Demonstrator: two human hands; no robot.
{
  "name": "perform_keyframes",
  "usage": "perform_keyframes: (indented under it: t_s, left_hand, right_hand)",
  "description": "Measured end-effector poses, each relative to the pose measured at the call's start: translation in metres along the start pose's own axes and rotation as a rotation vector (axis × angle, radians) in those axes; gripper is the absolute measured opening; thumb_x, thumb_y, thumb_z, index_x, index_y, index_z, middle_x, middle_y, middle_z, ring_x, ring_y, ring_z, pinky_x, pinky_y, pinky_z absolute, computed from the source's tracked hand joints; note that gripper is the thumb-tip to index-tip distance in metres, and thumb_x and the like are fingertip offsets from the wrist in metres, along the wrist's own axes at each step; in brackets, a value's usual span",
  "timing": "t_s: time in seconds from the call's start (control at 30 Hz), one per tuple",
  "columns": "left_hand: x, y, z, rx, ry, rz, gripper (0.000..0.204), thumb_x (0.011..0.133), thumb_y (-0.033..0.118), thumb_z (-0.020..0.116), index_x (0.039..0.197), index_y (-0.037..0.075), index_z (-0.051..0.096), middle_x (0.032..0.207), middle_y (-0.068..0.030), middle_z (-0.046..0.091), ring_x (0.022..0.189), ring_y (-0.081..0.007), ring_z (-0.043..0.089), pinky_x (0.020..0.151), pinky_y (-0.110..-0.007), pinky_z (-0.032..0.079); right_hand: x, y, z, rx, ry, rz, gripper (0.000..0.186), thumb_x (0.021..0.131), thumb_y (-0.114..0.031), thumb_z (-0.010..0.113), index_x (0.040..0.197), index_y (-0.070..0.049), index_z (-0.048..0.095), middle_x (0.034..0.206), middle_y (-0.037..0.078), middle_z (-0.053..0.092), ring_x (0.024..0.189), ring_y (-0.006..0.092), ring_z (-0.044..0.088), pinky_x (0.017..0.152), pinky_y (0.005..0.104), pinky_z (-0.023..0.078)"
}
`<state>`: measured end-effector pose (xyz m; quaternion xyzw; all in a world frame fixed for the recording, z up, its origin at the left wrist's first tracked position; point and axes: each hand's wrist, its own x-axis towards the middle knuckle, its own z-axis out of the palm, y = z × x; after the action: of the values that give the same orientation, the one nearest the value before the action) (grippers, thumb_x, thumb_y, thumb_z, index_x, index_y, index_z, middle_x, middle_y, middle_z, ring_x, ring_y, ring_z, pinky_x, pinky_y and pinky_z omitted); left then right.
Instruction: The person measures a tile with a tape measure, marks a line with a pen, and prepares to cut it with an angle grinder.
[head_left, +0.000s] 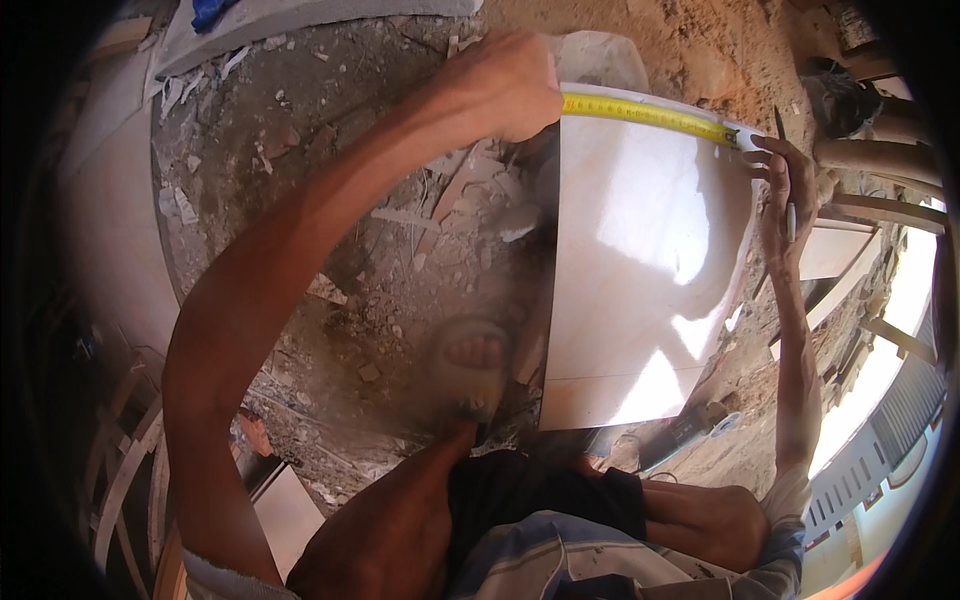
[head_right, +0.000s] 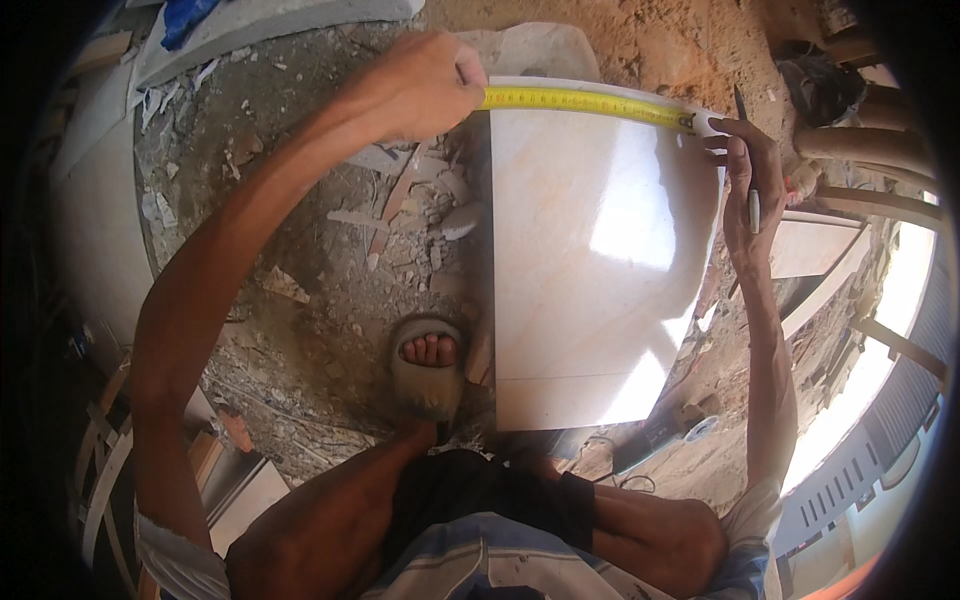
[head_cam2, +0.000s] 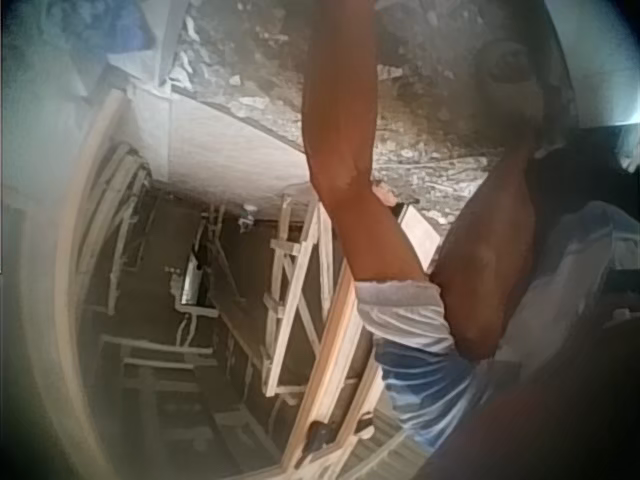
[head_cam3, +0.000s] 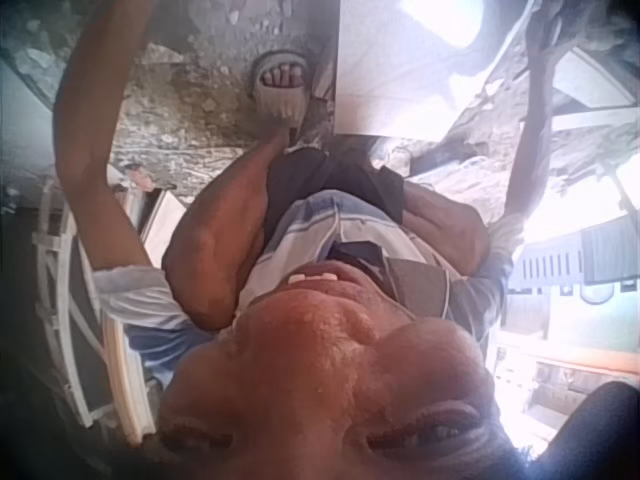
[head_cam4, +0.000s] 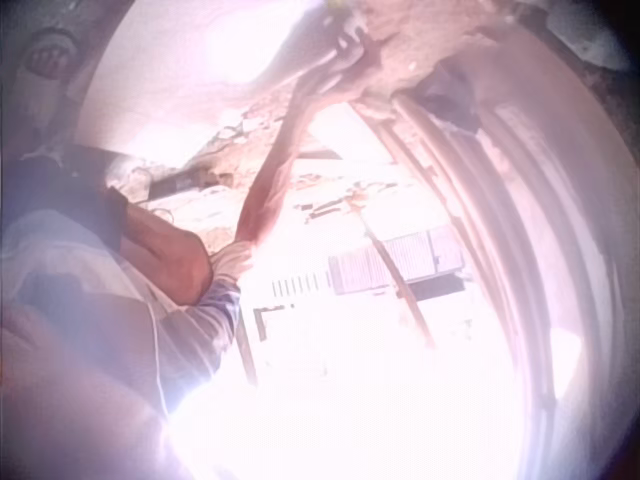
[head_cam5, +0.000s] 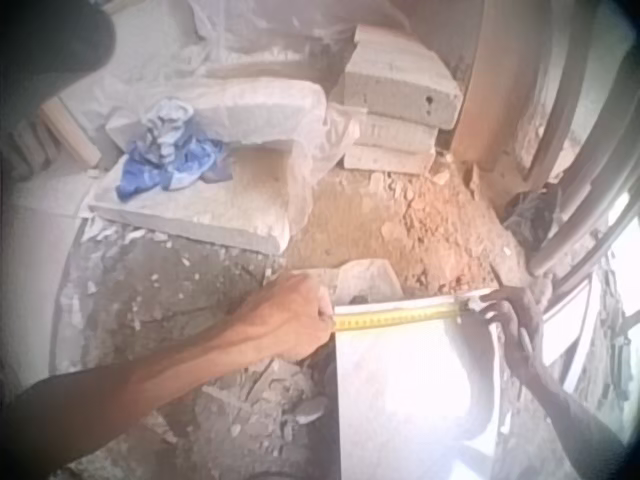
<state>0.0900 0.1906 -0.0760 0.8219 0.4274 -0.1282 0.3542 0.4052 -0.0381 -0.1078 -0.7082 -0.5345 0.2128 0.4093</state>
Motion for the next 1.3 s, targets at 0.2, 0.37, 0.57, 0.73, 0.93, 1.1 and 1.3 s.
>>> perform_keyframes:
  t_s: [0.2,0.37,0.57,0.73,0.93,1.1,1.3]
  left_hand:
    - [-0.001,-0.001,-0.004,-0.025,-0.015,0.024,0.025,0.094,0.016,0.068,0.107,0.000,0.082,0.086,-0.0175,0.079,0.071,-0.0241,0.074,0.070,-0.039,0.060]
    - [-0.002,-0.002,0.000,-0.036,0.020,0.036,0.024,0.094,0.015,0.067,0.106,0.001,0.082,0.089,-0.0181,0.079,0.071,-0.0258,0.074,0.071,-0.039,0.060]
    - [-0.001,-0.001,-0.003,-0.033,-0.016,0.056,0.026,0.094,0.017,0.067,0.108,0.001,0.081,0.092,-0.0193,0.080,0.075,-0.0279,0.075,0.074,-0.040,0.060]
    - [-0.002,-0.007,0.003,-0.057,0.053,0.077,0.026,0.095,0.017,0.067,0.108,-0.001,0.079,0.092,-0.0189,0.079,0.074,-0.0272,0.075,0.073,-0.039,0.059]
    - [0.002,0.004,0.001,-0.094,-0.043,0.003,0.021,0.097,0.014,0.068,0.108,-0.002,0.076,0.086,-0.0145,0.076,0.066,-0.0179,0.071,0.063,-0.036,0.056]
    - [-0.001,-0.002,0.001,-0.125,-0.029,-0.045,0.020,0.098,0.014,0.069,0.110,-0.002,0.075,0.084,-0.0100,0.075,0.064,-0.0136,0.068,0.058,-0.033,0.054]
    - [-0.006,0.013,-0.006,-0.164,-0.059,-0.080,0.017,0.098,0.013,0.069,0.105,-0.001,0.075,0.086,-0.0085,0.074,0.064,-0.0113,0.065,0.060,-0.029,0.052]
  right_hand:
    - [-0.004,-0.008,0.007,0.112,0.129,0.152,0.049,0.115,-0.037,0.055,0.146,0.001,0.051,0.128,0.022,0.071,0.104,0.0250,0.075,0.091,0.0393,0.062]
    - [-0.006,-0.006,0.004,0.102,0.103,0.163,0.056,0.114,-0.042,0.054,0.150,0.000,0.047,0.133,0.025,0.071,0.106,0.0262,0.076,0.096,0.0404,0.062]
    - [-0.006,-0.009,0.003,0.090,0.095,0.137,0.053,0.115,-0.041,0.053,0.148,0.000,0.053,0.134,0.022,0.072,0.106,0.0262,0.078,0.094,0.0392,0.064]
    - [0.000,-0.010,0.001,-0.002,0.122,0.137,0.042,0.111,-0.027,0.065,0.142,0.000,0.062,0.127,0.018,0.077,0.103,0.0226,0.078,0.090,0.0359,0.066]
    - [-0.007,-0.004,-0.006,0.195,0.170,0.213,0.032,0.106,-0.018,0.073,0.129,0.003,0.067,0.110,0.017,0.080,0.096,0.0189,0.077,0.086,0.0318,0.064]
    - [-0.007,-0.017,0.012,0.304,0.228,0.257,0.033,0.106,-0.019,0.073,0.130,0.003,0.066,0.115,0.017,0.080,0.093,0.0176,0.078,0.086,0.0296,0.064]
    - [-0.021,-0.003,0.019,0.237,0.267,0.275,0.029,0.102,-0.019,0.078,0.121,0.001,0.072,0.107,0.011,0.082,0.094,0.0147,0.077,0.084,0.0278,0.062]
